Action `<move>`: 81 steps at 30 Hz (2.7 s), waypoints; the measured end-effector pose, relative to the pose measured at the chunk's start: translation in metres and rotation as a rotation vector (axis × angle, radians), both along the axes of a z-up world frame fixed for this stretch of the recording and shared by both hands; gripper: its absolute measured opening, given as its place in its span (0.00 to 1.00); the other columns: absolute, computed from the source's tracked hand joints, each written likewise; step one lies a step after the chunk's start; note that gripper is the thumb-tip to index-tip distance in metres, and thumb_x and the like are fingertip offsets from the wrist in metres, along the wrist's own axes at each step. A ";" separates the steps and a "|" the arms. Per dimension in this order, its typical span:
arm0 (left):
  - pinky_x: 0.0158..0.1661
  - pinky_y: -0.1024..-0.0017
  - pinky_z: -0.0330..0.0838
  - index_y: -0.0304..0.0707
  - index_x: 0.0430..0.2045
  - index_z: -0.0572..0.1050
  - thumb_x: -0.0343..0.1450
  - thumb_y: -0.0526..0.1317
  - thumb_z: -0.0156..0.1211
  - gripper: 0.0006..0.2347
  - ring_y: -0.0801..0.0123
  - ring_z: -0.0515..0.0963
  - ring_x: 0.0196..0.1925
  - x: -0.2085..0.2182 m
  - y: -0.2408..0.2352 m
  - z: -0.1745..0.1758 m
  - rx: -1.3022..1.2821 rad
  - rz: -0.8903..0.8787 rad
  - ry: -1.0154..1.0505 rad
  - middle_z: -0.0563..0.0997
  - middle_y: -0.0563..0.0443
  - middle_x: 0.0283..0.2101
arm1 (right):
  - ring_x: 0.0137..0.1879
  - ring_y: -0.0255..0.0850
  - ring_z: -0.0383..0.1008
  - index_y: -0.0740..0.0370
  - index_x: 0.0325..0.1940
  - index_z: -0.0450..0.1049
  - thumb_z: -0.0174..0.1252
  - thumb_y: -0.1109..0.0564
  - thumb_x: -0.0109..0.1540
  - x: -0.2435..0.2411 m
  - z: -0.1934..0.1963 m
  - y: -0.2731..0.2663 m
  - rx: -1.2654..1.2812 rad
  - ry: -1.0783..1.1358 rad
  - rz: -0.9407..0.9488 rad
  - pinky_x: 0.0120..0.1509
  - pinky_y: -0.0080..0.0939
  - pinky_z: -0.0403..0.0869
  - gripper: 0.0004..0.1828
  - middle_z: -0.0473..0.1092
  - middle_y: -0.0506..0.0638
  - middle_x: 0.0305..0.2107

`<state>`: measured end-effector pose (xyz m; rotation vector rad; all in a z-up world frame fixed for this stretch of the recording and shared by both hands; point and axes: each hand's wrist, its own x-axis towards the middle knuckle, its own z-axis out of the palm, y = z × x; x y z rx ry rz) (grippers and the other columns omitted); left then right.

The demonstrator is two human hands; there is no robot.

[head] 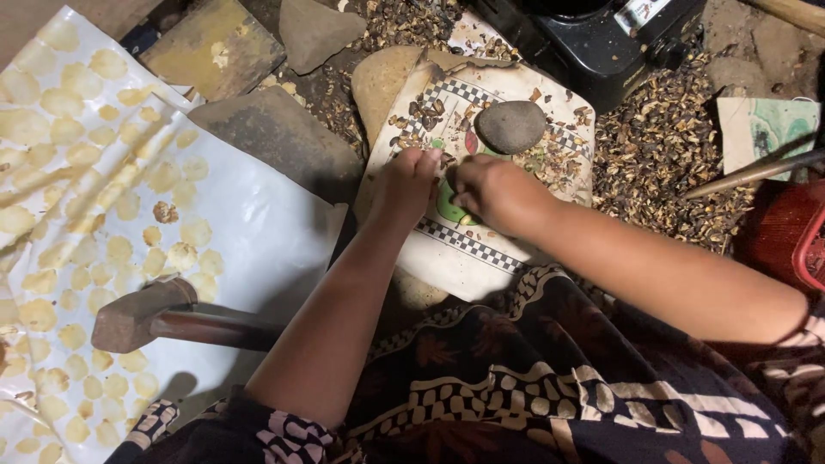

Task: The person sits on the floor and cracks nuts using a hammer and a stone. They place nuts on a white sheet, strike them with a hammer, and then use a stone to further crush or peel them on a patterned board.

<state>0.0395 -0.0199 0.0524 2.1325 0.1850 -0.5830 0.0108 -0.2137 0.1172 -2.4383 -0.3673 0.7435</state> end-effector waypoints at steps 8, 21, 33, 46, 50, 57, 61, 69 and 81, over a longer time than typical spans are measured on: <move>0.41 0.61 0.76 0.45 0.33 0.86 0.71 0.54 0.64 0.14 0.54 0.85 0.34 -0.011 0.000 0.013 -0.181 0.024 -0.203 0.85 0.42 0.27 | 0.45 0.60 0.81 0.50 0.45 0.78 0.60 0.56 0.57 0.007 0.013 -0.001 -0.020 0.179 -0.153 0.50 0.58 0.79 0.12 0.78 0.61 0.34; 0.38 0.87 0.74 0.37 0.36 0.73 0.74 0.42 0.50 0.08 0.74 0.79 0.37 -0.023 -0.013 0.017 -1.189 0.741 0.735 0.77 0.52 0.33 | 0.42 0.65 0.79 0.56 0.45 0.72 0.59 0.54 0.58 -0.037 -0.020 -0.002 0.024 -0.159 0.139 0.46 0.63 0.78 0.12 0.73 0.61 0.36; 0.14 0.92 0.51 0.38 0.36 0.76 0.76 0.44 0.53 0.09 0.83 0.67 0.19 -0.006 -0.012 0.015 -1.463 0.467 0.618 0.75 0.53 0.29 | 0.50 0.59 0.78 0.52 0.53 0.79 0.61 0.51 0.66 0.006 0.029 -0.036 0.132 -0.383 -0.159 0.54 0.60 0.75 0.12 0.77 0.56 0.39; 0.16 0.87 0.35 0.40 0.44 0.77 0.71 0.42 0.63 0.11 0.87 0.53 0.17 -0.095 0.307 0.284 -0.734 0.670 -0.022 0.71 0.56 0.29 | 0.48 0.61 0.77 0.55 0.55 0.75 0.60 0.40 0.61 0.001 0.121 0.227 -0.092 -0.274 0.689 0.48 0.58 0.73 0.24 0.75 0.58 0.46; 0.14 0.89 0.46 0.44 0.40 0.76 0.73 0.53 0.58 0.13 0.84 0.64 0.22 -0.144 0.429 0.174 -1.229 0.889 -0.112 0.71 0.58 0.31 | 0.57 0.62 0.73 0.54 0.74 0.60 0.62 0.28 0.57 -0.071 0.038 0.343 -0.169 -0.075 0.696 0.59 0.55 0.72 0.48 0.67 0.65 0.58; 0.32 0.77 0.72 0.49 0.45 0.79 0.72 0.44 0.63 0.10 0.65 0.79 0.35 -0.101 0.409 -0.010 -0.502 0.774 -0.335 0.79 0.52 0.33 | 0.52 0.68 0.77 0.53 0.56 0.66 0.58 0.39 0.62 -0.090 0.040 0.347 0.185 0.127 0.039 0.54 0.64 0.76 0.25 0.76 0.68 0.37; 0.51 0.63 0.71 0.56 0.39 0.83 0.64 0.39 0.69 0.11 0.61 0.78 0.49 -0.097 0.351 -0.014 0.460 0.233 -0.996 0.79 0.59 0.41 | 0.52 0.74 0.74 0.60 0.58 0.62 0.56 0.41 0.65 -0.073 0.014 0.298 0.021 -0.111 -0.172 0.56 0.74 0.73 0.26 0.74 0.77 0.40; 0.53 0.59 0.66 0.52 0.37 0.79 0.70 0.37 0.64 0.05 0.63 0.74 0.47 -0.106 0.348 0.006 0.585 0.189 -1.059 0.76 0.59 0.36 | 0.50 0.79 0.72 0.71 0.72 0.50 0.53 0.48 0.70 -0.040 -0.011 0.268 0.124 -0.217 -0.230 0.47 0.82 0.74 0.35 0.71 0.78 0.42; 0.57 0.60 0.62 0.51 0.55 0.71 0.71 0.38 0.55 0.16 0.57 0.77 0.46 -0.007 0.260 -0.026 0.468 0.198 -0.839 0.79 0.53 0.36 | 0.22 0.41 0.72 0.62 0.49 0.56 0.44 0.62 0.76 0.019 0.113 0.284 0.727 -0.605 -0.140 0.25 0.36 0.72 0.04 0.67 0.53 0.22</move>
